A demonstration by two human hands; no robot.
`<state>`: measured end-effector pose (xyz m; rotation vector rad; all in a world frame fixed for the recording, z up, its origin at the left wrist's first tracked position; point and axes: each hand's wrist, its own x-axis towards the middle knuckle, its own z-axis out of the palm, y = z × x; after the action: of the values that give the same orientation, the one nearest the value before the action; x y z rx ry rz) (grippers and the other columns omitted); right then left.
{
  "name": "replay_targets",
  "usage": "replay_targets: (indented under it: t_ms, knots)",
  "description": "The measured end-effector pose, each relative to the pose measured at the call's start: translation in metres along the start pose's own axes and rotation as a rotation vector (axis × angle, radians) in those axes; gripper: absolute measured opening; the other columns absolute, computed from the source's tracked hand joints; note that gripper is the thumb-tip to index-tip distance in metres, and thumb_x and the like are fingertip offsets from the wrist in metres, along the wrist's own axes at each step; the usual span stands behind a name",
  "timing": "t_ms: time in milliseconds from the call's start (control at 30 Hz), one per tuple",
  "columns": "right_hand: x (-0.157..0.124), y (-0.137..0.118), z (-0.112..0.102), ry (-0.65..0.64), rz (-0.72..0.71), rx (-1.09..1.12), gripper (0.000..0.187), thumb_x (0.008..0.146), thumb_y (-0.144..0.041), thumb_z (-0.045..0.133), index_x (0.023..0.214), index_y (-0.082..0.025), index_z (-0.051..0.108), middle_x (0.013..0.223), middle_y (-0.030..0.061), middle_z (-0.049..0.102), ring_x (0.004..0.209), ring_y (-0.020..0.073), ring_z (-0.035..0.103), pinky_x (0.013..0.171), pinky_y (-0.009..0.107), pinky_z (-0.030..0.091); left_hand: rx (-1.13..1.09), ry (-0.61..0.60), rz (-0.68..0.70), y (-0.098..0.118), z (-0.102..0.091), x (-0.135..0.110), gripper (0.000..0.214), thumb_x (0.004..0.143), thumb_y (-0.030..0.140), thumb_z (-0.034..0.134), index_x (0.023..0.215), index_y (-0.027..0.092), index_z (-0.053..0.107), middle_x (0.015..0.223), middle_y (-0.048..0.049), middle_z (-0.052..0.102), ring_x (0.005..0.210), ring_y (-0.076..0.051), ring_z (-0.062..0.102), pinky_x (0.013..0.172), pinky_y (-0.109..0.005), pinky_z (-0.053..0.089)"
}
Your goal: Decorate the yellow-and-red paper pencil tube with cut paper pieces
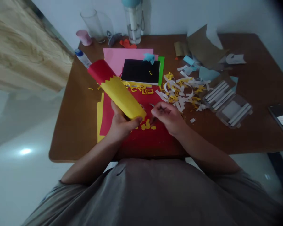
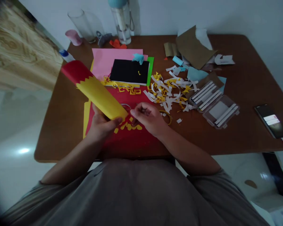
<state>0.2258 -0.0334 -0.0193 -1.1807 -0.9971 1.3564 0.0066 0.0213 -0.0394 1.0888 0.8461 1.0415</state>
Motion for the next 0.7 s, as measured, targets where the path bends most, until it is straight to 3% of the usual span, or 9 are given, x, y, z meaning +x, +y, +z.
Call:
replay_targets:
  t_ms: [67, 167, 267, 367, 567, 700]
  knots:
    - [0.003, -0.003, -0.012, -0.006, -0.095, -0.302, 0.039, 0.107, -0.062, 0.081, 0.093, -0.026, 0.072, 0.083, 0.0006, 0.072, 0.076, 0.0205, 0.07, 0.073, 0.036, 0.058, -0.065, 0.073, 0.08, 0.004, -0.001, 0.006, 0.102, 0.069, 0.029, 0.111, 0.142, 0.033, 0.039, 0.127, -0.002, 0.078, 0.113, -0.026, 0.083, 0.101, -0.042, 0.07]
    - [0.006, -0.003, -0.027, -0.133, -0.187, -0.893, 0.018, 0.11, -0.038, 0.078, 0.107, -0.023, 0.087, 0.105, 0.0085, 0.081, 0.092, 0.0241, 0.074, 0.082, 0.037, 0.054, -0.142, 0.139, 0.156, 0.013, 0.001, 0.013, 0.094, 0.071, 0.023, 0.105, 0.145, 0.034, 0.049, 0.143, -0.0046, 0.075, 0.128, -0.029, 0.079, 0.113, -0.048, 0.069]
    - [0.009, 0.004, -0.03, -0.266, -0.146, -1.194, 0.034, 0.109, -0.037, 0.081, 0.139, -0.022, 0.09, 0.13, 0.0152, 0.083, 0.113, 0.0322, 0.079, 0.088, 0.04, 0.054, -0.181, 0.134, 0.123, 0.021, 0.006, 0.015, 0.1, 0.073, 0.021, 0.101, 0.158, 0.038, 0.053, 0.15, -0.006, 0.075, 0.135, -0.032, 0.077, 0.121, -0.054, 0.067]
    - [0.013, 0.01, -0.026, -0.327, -0.099, -1.265, 0.05, 0.107, -0.039, 0.086, 0.155, -0.025, 0.084, 0.14, 0.0161, 0.083, 0.126, 0.0367, 0.079, 0.087, 0.04, 0.053, -0.237, 0.125, 0.015, 0.027, 0.011, 0.013, 0.097, 0.074, 0.023, 0.1, 0.16, 0.039, 0.058, 0.142, -0.0053, 0.08, 0.131, -0.032, 0.079, 0.12, -0.055, 0.068]
    - [0.016, 0.015, -0.024, -0.379, -0.114, -1.222, 0.022, 0.106, -0.03, 0.085, 0.126, -0.026, 0.094, 0.124, 0.0106, 0.089, 0.114, 0.0308, 0.082, 0.082, 0.037, 0.051, -0.241, 0.205, -0.136, 0.024, 0.012, 0.007, 0.058, 0.084, 0.035, 0.096, 0.136, 0.027, 0.07, 0.127, -0.0076, 0.085, 0.128, -0.037, 0.084, 0.111, -0.051, 0.071]
    - [0.013, 0.019, -0.023, -0.368, -0.144, -1.175, 0.016, 0.103, -0.019, 0.083, 0.116, -0.024, 0.092, 0.117, 0.0103, 0.09, 0.108, 0.0291, 0.081, 0.087, 0.036, 0.053, -0.235, 0.278, -0.254, 0.02, 0.012, 0.004, 0.044, 0.09, 0.042, 0.091, 0.124, 0.024, 0.069, 0.109, -0.0065, 0.085, 0.116, -0.036, 0.088, 0.102, -0.05, 0.074]
